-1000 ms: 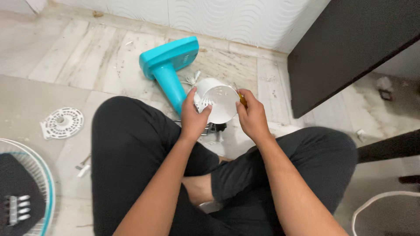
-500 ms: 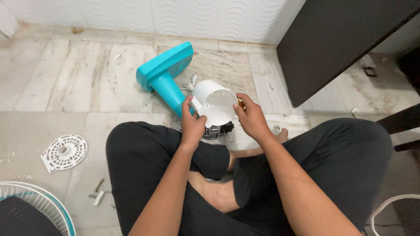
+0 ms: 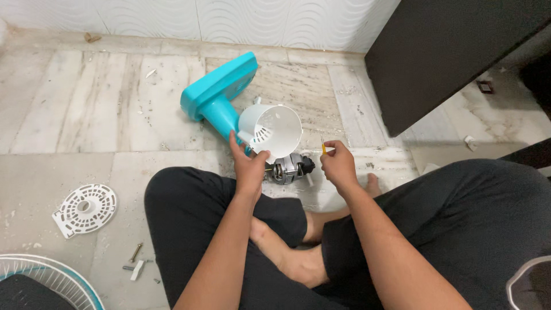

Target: The person sits on the floor and assembles a small fan motor. They use a screwdriver to tighten screws on the motor housing, then place a white plastic fan blade hub onto the motor shaft and secure it with a nut.

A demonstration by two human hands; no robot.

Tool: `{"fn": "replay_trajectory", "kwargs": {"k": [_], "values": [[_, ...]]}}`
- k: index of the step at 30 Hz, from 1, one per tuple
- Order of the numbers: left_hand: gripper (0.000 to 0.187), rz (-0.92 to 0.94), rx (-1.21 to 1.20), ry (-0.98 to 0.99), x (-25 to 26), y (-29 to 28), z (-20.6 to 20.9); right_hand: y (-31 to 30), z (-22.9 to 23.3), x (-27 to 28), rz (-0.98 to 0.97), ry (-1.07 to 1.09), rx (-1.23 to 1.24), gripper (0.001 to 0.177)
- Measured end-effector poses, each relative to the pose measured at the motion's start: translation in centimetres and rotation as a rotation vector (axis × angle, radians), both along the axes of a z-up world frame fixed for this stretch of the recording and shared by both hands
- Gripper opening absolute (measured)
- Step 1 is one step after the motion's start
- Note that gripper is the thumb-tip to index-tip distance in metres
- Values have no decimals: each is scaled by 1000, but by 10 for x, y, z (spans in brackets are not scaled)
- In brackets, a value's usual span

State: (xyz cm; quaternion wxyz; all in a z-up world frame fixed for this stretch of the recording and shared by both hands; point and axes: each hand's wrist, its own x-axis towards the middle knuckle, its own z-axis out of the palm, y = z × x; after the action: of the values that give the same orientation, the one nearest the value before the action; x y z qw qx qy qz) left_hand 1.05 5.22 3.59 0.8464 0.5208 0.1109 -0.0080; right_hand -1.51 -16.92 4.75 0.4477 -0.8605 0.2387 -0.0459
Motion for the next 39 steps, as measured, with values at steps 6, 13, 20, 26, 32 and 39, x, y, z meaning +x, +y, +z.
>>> {"fn": "replay_trajectory", "kwargs": {"k": [6, 13, 20, 26, 32, 39], "values": [[110, 0, -90, -93, 4, -14, -18, -29, -44, 0, 129, 96, -425, 50], [110, 27, -68, -61, 32, -17, -17, -48, -69, 5, 209, 261, -473, 68], [106, -50, 52, -58, 92, -20, -8, -32, -13, 47, 383, 270, -585, 53], [107, -113, 95, -134, 149, -35, -31, -14, 60, 72, 777, 163, -439, 49], [107, -140, 69, -149, 169, -43, -60, 27, 42, 77, 1079, 202, -498, 79], [92, -59, 632, -303, 173, -48, -63, 62, 6, 70, 993, 38, -714, 94]]}}
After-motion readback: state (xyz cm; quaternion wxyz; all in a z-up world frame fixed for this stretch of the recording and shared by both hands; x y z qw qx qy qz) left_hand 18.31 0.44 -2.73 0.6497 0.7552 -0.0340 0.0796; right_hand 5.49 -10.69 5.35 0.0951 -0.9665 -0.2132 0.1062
